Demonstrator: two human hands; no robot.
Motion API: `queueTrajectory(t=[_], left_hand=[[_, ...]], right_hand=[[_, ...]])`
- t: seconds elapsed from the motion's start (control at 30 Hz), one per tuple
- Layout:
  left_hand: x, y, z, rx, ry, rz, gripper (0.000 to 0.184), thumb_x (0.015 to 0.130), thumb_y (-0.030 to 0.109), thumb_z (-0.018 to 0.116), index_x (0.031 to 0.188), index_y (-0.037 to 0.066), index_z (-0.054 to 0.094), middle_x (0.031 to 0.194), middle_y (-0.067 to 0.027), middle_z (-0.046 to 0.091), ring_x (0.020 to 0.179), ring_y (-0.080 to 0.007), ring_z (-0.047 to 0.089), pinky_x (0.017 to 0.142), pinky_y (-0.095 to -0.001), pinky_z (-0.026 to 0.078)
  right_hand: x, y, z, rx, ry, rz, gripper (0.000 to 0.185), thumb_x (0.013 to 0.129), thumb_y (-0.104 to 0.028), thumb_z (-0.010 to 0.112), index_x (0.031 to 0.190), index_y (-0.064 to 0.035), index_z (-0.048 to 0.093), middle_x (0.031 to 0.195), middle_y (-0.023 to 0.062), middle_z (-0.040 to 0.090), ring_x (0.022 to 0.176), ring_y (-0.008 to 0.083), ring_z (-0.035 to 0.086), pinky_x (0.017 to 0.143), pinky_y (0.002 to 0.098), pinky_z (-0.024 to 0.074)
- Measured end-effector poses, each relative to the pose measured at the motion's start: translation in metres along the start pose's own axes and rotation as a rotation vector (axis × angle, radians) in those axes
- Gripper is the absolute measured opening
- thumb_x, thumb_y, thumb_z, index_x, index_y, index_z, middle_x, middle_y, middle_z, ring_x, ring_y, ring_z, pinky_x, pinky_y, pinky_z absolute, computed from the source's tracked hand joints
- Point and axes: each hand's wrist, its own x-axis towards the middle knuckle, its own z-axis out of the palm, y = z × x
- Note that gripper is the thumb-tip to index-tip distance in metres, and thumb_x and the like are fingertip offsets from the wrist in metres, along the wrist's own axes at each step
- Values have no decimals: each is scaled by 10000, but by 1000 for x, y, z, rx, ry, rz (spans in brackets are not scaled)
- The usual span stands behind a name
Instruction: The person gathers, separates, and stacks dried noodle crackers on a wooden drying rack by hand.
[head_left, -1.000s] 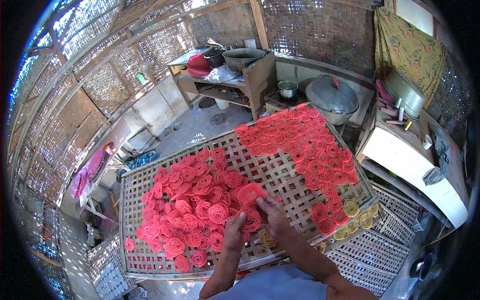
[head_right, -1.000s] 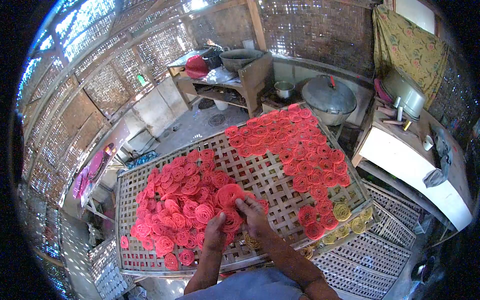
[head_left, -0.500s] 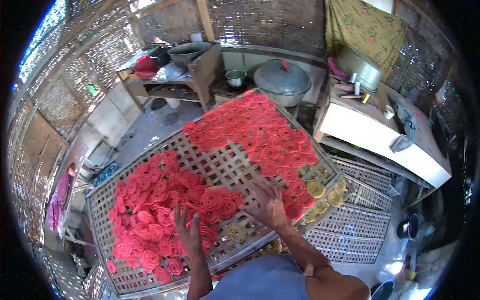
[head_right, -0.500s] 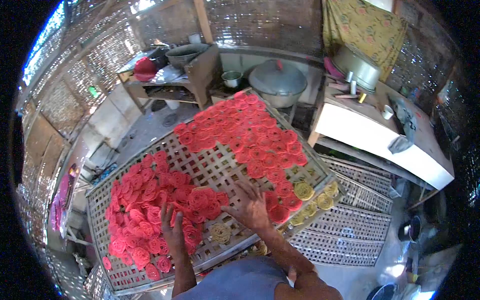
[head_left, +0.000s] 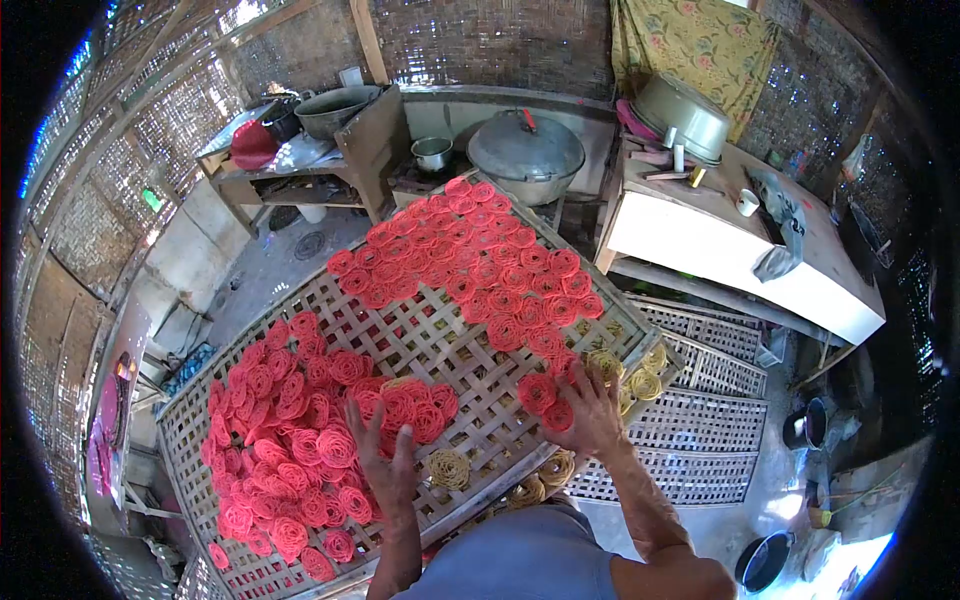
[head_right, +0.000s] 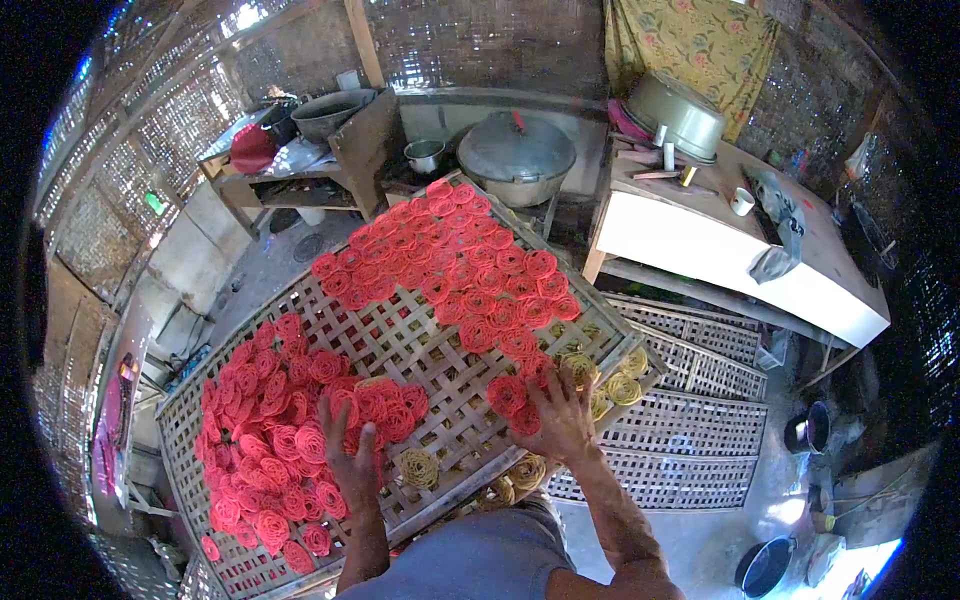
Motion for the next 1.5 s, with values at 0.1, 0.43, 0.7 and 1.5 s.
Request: queueTrajectory(t=[0.1,0.43,0.7,1.5], left_hand=[[-7,-4,1,-19,-44,-1,483,843,107,707,1309,25,612,1579,-184,318,1493,-327,231,1208,-457,183],[-13,-15,-2,-104,-49,-15,458,851,138,724,1280,14,625,1547,-214,362,1469,-348,287,1192,-451,233],[-11,-7,5,-166,-109,-25,470,864,149,724,1301,24,608,1521,-211,403,1434,-333,355,1173,-430,287],[0,22,17,-592,159,-211,195,992,184,625,1055,2,652,917,-20,669,830,-88,580,749,-257,483]], right_hand=[[3,7,10,5,14,-49,846,669,-533,777,1361,-102,554,1402,178,497,1333,395,424,1113,629,276],[18,33,10,-51,115,-174,567,733,-195,722,1278,-91,604,1224,140,646,1130,324,619,966,440,506],[42,-13,-50,454,232,29,353,778,-83,704,1126,-31,680,978,210,691,840,340,694,743,401,555],[83,-183,14,1764,17,251,221,978,-196,624,1082,-1,638,970,57,682,834,119,623,773,295,519]])
